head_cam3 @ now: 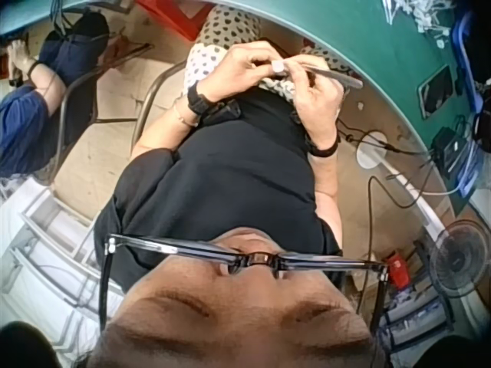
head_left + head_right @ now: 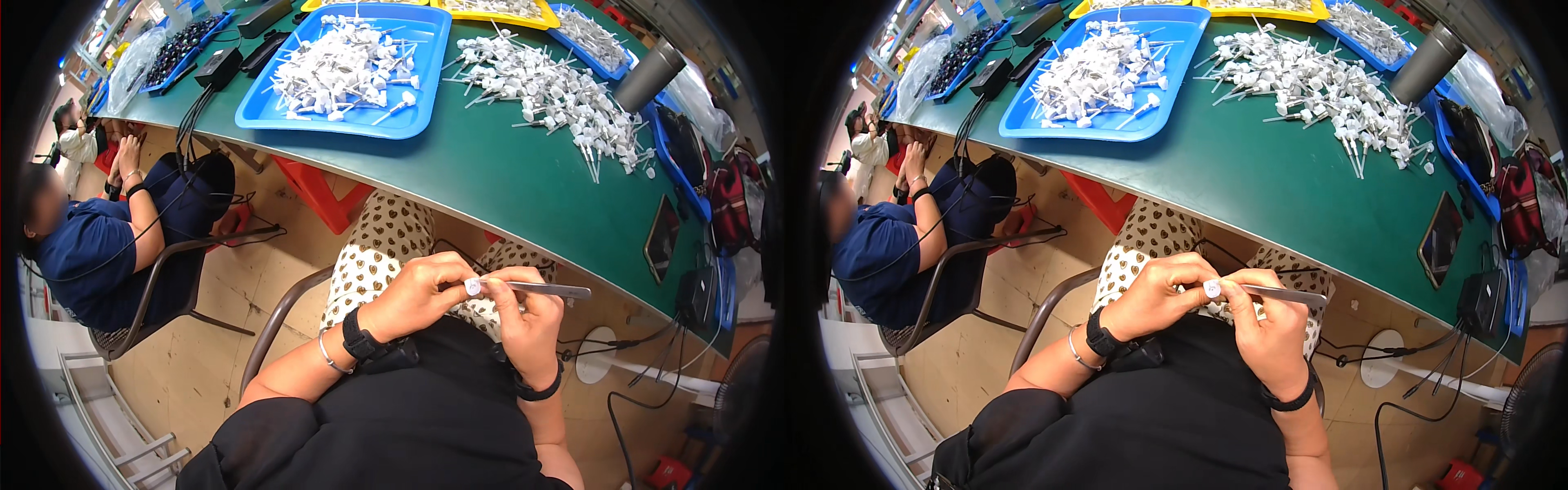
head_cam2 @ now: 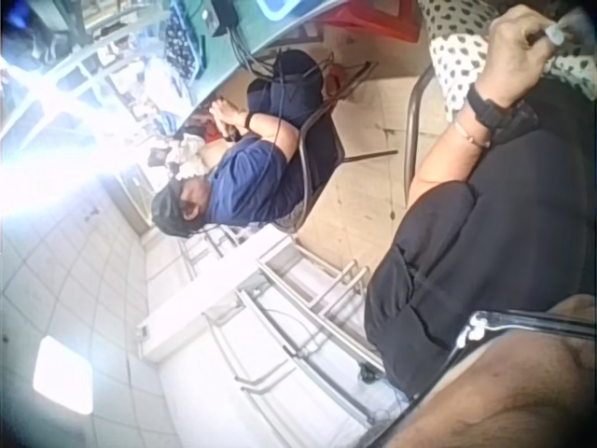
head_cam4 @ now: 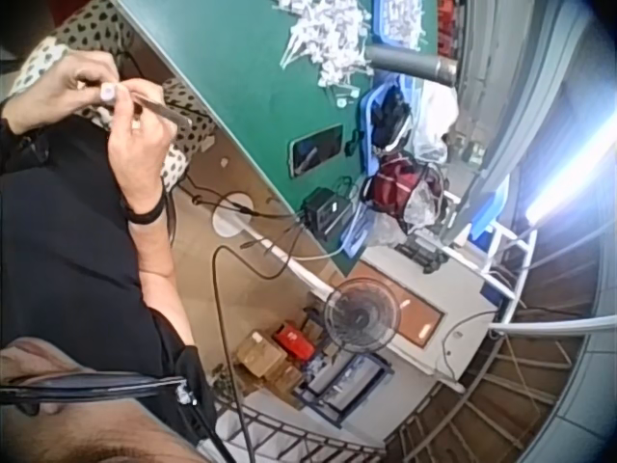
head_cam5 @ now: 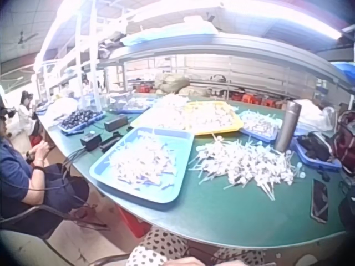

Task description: The person sits at a green workbench and uses tweezers to pick up small white plastic components from a blue tray. They manipulate the components with the tweezers and their fingers, then place them onto the table surface. The process is repeated continuously throughout the clip.

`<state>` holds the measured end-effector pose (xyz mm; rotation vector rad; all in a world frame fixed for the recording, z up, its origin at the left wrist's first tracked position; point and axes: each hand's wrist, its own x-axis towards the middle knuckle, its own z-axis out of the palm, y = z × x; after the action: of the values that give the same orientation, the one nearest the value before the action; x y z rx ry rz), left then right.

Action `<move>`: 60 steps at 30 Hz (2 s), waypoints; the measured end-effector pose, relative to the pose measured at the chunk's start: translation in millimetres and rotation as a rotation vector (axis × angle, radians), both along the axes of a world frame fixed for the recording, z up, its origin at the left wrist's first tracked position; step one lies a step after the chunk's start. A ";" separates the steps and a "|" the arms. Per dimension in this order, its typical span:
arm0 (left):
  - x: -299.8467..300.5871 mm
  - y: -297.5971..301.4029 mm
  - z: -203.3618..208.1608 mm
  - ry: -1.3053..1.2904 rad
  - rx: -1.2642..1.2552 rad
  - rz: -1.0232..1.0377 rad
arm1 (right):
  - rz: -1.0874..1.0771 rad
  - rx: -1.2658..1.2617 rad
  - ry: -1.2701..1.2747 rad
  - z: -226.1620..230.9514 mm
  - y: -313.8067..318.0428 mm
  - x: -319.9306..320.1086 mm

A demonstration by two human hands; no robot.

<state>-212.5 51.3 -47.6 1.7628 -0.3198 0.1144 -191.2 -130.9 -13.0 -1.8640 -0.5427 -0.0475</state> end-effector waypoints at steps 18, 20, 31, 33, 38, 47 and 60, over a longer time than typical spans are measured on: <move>1.0 3.7 -0.3 0.156 -0.087 -0.042 | 0.010 0.069 -0.036 -10.8 1.9 -3.0; 0.7 3.9 -0.1 0.168 -0.092 -0.043 | 0.007 0.065 -0.038 -11.7 2.0 -3.2; -0.5 3.4 -0.6 0.121 -0.022 -0.008 | -0.056 0.158 0.001 -13.2 9.5 -4.8; -0.8 3.5 -1.0 0.115 -0.019 -0.006 | -0.056 0.152 -0.004 -13.5 9.5 -4.7; -0.6 2.8 -0.5 0.118 -0.019 -0.003 | -0.069 0.170 0.002 -16.4 9.9 -3.8; -1.0 1.3 -4.1 0.097 -0.081 0.010 | -0.015 0.106 0.032 -13.1 5.0 -4.1; -2.4 2.1 -0.6 0.162 -0.079 -0.002 | -0.050 0.083 -0.105 -16.4 8.7 -1.4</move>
<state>-214.8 53.4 -48.2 1.6820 -0.1966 -0.0169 -192.7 -122.2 -29.3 -1.8013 -0.5579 -0.1996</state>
